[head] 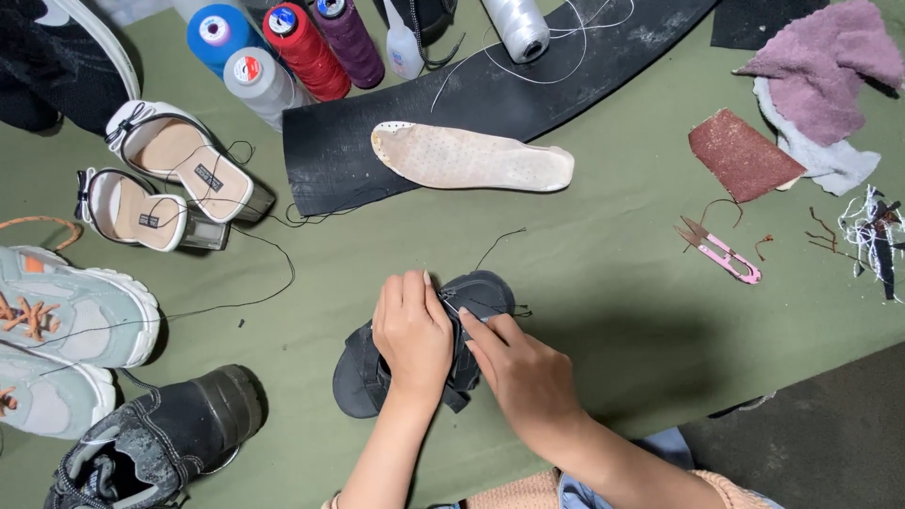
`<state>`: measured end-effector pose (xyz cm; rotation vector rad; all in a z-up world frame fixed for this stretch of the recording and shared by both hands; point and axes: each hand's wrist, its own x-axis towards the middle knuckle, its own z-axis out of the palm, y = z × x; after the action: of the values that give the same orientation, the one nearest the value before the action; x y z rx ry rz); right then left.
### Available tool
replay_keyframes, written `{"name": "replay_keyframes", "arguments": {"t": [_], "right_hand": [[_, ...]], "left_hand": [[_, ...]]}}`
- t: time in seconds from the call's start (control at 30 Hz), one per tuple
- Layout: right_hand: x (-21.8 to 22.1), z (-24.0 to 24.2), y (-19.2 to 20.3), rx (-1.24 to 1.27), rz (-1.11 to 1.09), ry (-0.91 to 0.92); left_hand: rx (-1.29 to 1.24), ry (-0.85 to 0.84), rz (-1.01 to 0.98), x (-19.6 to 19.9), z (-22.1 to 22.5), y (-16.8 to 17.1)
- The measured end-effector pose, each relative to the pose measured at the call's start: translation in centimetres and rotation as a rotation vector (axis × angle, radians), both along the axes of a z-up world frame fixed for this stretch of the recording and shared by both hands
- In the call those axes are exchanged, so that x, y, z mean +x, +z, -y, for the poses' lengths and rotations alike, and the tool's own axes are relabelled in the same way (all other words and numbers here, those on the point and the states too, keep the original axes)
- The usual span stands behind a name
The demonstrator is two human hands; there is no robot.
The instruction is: Hand-stitching the strap of a black sandal using a stitching awl and thread on a repair bench.
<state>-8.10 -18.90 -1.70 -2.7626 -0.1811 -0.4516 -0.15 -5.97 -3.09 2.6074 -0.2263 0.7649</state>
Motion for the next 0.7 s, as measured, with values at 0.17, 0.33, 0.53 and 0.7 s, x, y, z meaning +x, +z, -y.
{"name": "replay_keyframes", "arguments": {"t": [0.17,0.33,0.53,0.7], "right_hand": [[-0.1,0.2,0.1,-0.136,0.093,-0.004],[0.2,1.1,0.7,0.035,-0.082,0.008],[0.0,1.5,0.9,0.347,-0.408,0.020],[-0.4,1.6,0.3,0.246,-0.170,0.060]], "left_hand": [[0.067,0.005,0.028,0.5,0.0,-0.4],[0.071,-0.006,0.041,0.7,0.1,-0.5],[0.059,0.005,-0.005,0.7,-0.2,-0.8],[-0.033,-0.012,-0.101,0.6,-0.4,-1.2]]}}
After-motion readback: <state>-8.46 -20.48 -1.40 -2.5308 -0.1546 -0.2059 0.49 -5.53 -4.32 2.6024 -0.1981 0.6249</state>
